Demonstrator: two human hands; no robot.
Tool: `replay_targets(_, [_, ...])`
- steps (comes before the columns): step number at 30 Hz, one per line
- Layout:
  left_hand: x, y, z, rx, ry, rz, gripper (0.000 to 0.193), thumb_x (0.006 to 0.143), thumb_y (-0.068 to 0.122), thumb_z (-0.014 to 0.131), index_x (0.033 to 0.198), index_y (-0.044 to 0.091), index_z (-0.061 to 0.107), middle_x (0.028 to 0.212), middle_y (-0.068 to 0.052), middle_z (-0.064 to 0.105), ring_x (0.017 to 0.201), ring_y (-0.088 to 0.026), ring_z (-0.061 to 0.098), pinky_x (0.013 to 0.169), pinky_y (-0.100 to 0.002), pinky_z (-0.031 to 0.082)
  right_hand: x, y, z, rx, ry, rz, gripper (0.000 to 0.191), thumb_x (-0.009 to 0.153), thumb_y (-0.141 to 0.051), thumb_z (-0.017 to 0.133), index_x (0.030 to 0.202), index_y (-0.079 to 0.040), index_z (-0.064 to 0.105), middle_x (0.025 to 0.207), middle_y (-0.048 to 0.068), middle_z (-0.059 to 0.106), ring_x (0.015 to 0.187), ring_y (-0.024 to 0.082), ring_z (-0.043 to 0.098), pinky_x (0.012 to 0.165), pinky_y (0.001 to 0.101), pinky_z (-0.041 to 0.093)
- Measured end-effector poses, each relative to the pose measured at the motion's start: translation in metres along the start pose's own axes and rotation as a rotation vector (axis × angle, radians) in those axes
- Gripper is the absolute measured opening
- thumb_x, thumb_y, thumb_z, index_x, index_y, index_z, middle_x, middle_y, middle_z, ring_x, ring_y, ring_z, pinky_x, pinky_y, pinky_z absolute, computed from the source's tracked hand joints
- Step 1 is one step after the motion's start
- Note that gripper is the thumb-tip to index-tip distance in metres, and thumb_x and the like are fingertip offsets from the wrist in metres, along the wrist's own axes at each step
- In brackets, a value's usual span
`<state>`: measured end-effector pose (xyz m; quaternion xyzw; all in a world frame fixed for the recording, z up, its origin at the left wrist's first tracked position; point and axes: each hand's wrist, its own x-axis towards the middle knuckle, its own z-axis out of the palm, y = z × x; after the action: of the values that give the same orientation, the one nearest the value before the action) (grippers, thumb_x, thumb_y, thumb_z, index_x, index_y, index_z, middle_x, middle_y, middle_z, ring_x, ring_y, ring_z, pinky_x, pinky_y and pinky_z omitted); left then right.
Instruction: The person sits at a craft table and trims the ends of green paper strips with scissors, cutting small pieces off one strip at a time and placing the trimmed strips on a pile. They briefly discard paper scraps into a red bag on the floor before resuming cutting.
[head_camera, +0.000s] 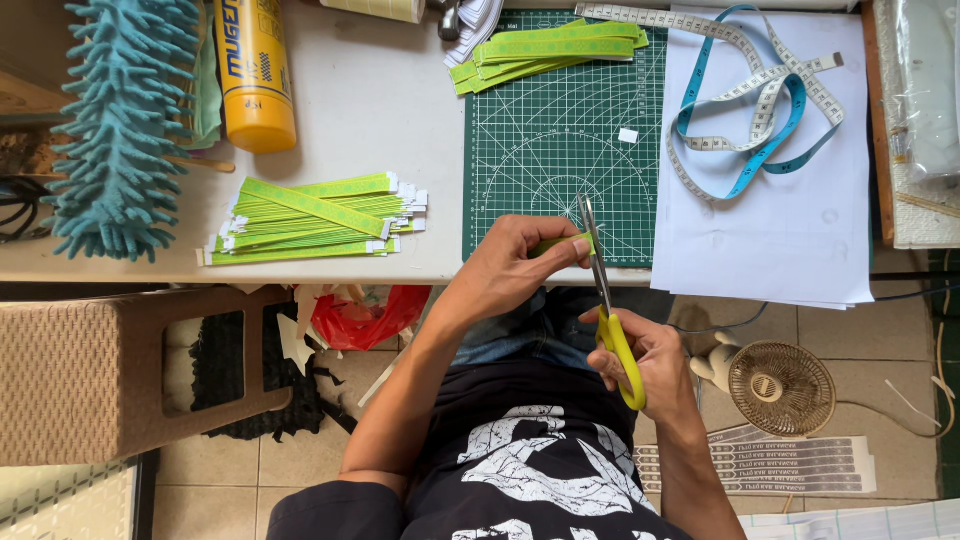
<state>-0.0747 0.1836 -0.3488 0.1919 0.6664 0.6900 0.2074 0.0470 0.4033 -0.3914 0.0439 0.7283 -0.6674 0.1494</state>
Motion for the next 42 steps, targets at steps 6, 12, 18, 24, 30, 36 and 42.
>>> replay_targets(6, [0.002,-0.005,0.002,-0.007,-0.002,-0.001,0.032,0.104,0.028,0.062,0.099,0.0,0.076,0.083,0.0,0.072,0.078,-0.004,0.059,0.071,-0.023,0.051,0.001,0.004,-0.002,0.026,0.006,0.003,0.057,0.075,-0.034,0.086,0.117,0.002,0.071,0.067,-0.001,0.06,0.049,0.005,0.054,0.041,0.0204,0.043])
replay_targets(12, [0.005,-0.006,0.009,0.02,-0.006,0.002,0.032,0.103,0.029,0.062,0.101,0.001,0.076,0.083,0.0,0.073,0.079,-0.004,0.059,0.071,-0.023,0.05,-0.001,0.015,-0.007,0.049,0.037,0.007,0.047,0.077,-0.027,0.085,0.111,0.004,0.072,0.064,0.0,0.059,0.046,0.006,0.054,0.038,0.0213,0.044])
replay_targets(18, [0.004,0.012,0.009,0.198,0.16,-0.015,0.03,0.105,0.027,0.059,0.093,0.001,0.071,0.07,0.001,0.059,0.062,-0.007,0.044,0.054,-0.029,0.038,-0.001,0.037,-0.014,0.192,0.038,-0.041,0.048,0.08,-0.026,0.084,0.115,0.004,0.071,0.064,0.001,0.063,0.048,0.006,0.059,0.041,0.021,0.049])
replay_targets(24, [0.029,0.044,-0.037,0.764,0.489,0.492,0.024,0.117,0.021,0.047,0.105,0.002,0.055,0.085,-0.013,0.06,0.076,-0.028,0.061,0.067,-0.038,0.047,-0.011,0.056,-0.035,0.252,0.065,-0.097,0.049,0.08,-0.025,0.083,0.118,0.003,0.071,0.064,0.001,0.065,0.049,0.006,0.061,0.041,0.021,0.05])
replay_targets(30, [0.167,0.021,-0.057,0.987,0.37,0.568,0.028,0.113,0.028,0.047,0.098,0.005,0.05,0.085,-0.012,0.061,0.075,-0.029,0.062,0.069,-0.046,0.047,-0.015,0.056,-0.043,0.308,0.129,-0.11,0.046,0.082,-0.021,0.082,0.118,0.003,0.07,0.068,0.002,0.066,0.051,0.007,0.063,0.041,0.0218,0.051])
replay_targets(36, [0.242,-0.028,-0.056,1.232,0.45,0.66,0.029,0.106,0.033,0.047,0.114,0.009,0.061,0.1,-0.012,0.067,0.093,-0.031,0.065,0.077,-0.049,0.047,-0.022,0.057,-0.049,0.283,0.159,-0.094,0.046,0.081,-0.02,0.082,0.118,0.004,0.07,0.067,0.003,0.067,0.051,0.008,0.063,0.041,0.0222,0.052])
replay_targets(42, [0.171,0.001,-0.076,0.866,0.285,0.625,0.028,0.114,0.026,0.05,0.125,0.004,0.065,0.115,-0.015,0.071,0.11,-0.035,0.065,0.095,-0.044,0.051,-0.025,0.065,-0.062,0.425,0.181,-0.068,0.042,0.086,-0.021,0.078,0.119,0.004,0.069,0.067,0.005,0.065,0.05,0.01,0.062,0.041,0.0233,0.05])
